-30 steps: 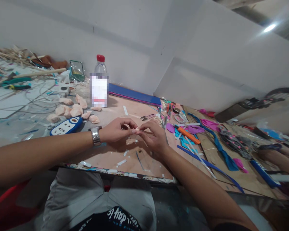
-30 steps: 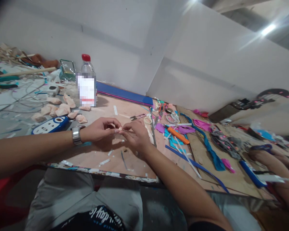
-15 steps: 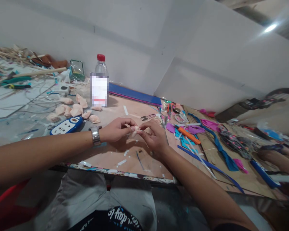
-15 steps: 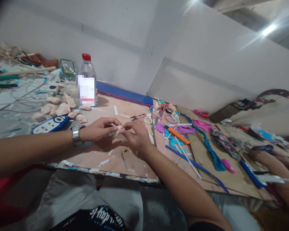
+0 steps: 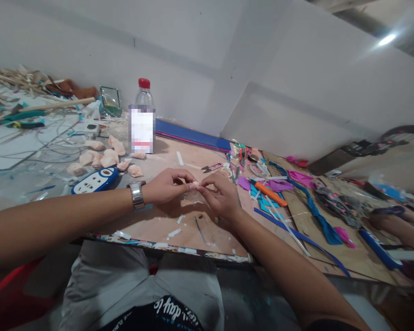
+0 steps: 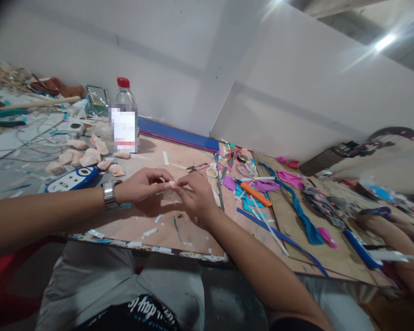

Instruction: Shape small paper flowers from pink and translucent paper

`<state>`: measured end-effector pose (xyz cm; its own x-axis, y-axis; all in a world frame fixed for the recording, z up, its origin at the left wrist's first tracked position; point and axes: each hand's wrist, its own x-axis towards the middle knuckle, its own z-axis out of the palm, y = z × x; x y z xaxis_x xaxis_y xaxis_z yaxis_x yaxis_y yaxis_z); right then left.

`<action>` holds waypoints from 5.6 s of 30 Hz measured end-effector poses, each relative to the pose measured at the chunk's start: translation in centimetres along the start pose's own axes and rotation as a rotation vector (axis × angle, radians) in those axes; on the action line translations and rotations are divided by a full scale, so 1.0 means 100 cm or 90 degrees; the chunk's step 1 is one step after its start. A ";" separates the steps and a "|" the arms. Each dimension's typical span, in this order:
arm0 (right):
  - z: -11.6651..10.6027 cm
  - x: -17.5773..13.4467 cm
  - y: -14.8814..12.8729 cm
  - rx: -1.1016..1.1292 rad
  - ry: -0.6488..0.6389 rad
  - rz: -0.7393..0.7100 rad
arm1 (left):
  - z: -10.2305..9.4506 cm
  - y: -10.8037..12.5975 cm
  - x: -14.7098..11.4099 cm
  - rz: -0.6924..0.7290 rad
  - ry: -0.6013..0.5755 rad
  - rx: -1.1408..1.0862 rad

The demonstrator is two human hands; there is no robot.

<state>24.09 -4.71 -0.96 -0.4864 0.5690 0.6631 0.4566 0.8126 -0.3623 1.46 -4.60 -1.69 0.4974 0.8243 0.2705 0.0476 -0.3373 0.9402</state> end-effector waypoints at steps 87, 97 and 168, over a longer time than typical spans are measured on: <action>0.005 0.001 0.004 -0.008 -0.015 0.043 | 0.002 -0.005 -0.001 0.031 -0.048 0.099; 0.005 0.001 0.003 0.032 -0.094 0.030 | 0.004 -0.014 -0.002 0.086 -0.014 0.097; 0.000 -0.002 -0.001 0.016 0.077 0.128 | 0.001 -0.004 -0.006 0.083 0.046 0.141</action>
<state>24.09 -4.86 -1.06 -0.2942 0.7013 0.6494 0.5159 0.6885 -0.5098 1.19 -4.97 -2.26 0.4495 0.7945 0.4082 0.1794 -0.5280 0.8301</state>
